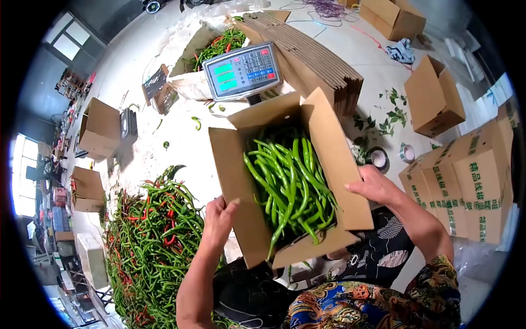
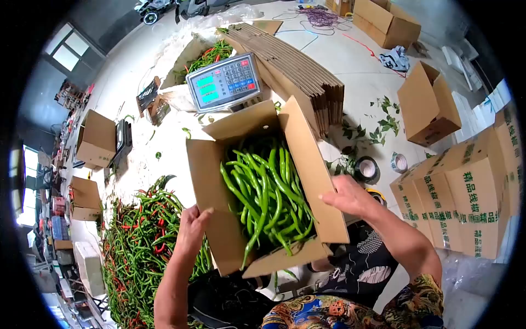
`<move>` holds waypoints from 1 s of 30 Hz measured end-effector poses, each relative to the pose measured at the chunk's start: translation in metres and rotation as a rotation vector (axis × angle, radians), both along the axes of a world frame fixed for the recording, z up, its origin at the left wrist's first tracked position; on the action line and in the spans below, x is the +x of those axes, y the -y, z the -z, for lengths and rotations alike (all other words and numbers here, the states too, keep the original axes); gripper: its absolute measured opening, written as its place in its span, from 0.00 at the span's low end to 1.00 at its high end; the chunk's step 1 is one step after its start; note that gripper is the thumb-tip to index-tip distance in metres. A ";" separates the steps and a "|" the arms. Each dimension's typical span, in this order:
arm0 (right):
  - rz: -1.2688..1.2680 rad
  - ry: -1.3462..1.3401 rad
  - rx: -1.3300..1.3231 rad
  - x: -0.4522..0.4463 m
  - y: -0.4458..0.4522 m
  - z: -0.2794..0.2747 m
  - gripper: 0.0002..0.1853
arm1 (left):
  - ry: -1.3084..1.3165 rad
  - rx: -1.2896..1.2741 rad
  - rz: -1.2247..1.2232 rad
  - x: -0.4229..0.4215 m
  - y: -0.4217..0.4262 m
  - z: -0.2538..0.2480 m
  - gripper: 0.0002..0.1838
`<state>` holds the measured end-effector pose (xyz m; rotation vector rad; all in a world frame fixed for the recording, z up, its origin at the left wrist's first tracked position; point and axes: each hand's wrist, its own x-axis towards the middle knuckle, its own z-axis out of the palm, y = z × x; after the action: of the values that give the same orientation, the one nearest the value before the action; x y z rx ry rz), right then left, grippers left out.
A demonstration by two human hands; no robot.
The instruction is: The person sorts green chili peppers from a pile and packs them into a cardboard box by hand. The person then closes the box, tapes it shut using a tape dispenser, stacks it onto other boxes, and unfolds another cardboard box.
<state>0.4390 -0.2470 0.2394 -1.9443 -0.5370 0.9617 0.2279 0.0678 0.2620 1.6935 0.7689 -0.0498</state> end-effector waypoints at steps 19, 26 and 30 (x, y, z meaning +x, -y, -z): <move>0.209 0.214 0.067 -0.028 -0.020 -0.028 0.31 | 0.356 0.448 0.159 -0.009 0.029 -0.024 0.32; 0.183 0.208 0.053 -0.032 -0.022 -0.032 0.34 | 0.202 0.291 0.317 -0.006 0.053 0.002 0.42; 0.184 0.230 0.070 -0.034 -0.019 -0.030 0.34 | 0.159 0.387 0.356 0.001 0.056 0.001 0.49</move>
<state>0.4054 -0.2276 0.2691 -2.0137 -0.5035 0.6011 0.2286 0.0117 0.2613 2.1598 0.3635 -0.0122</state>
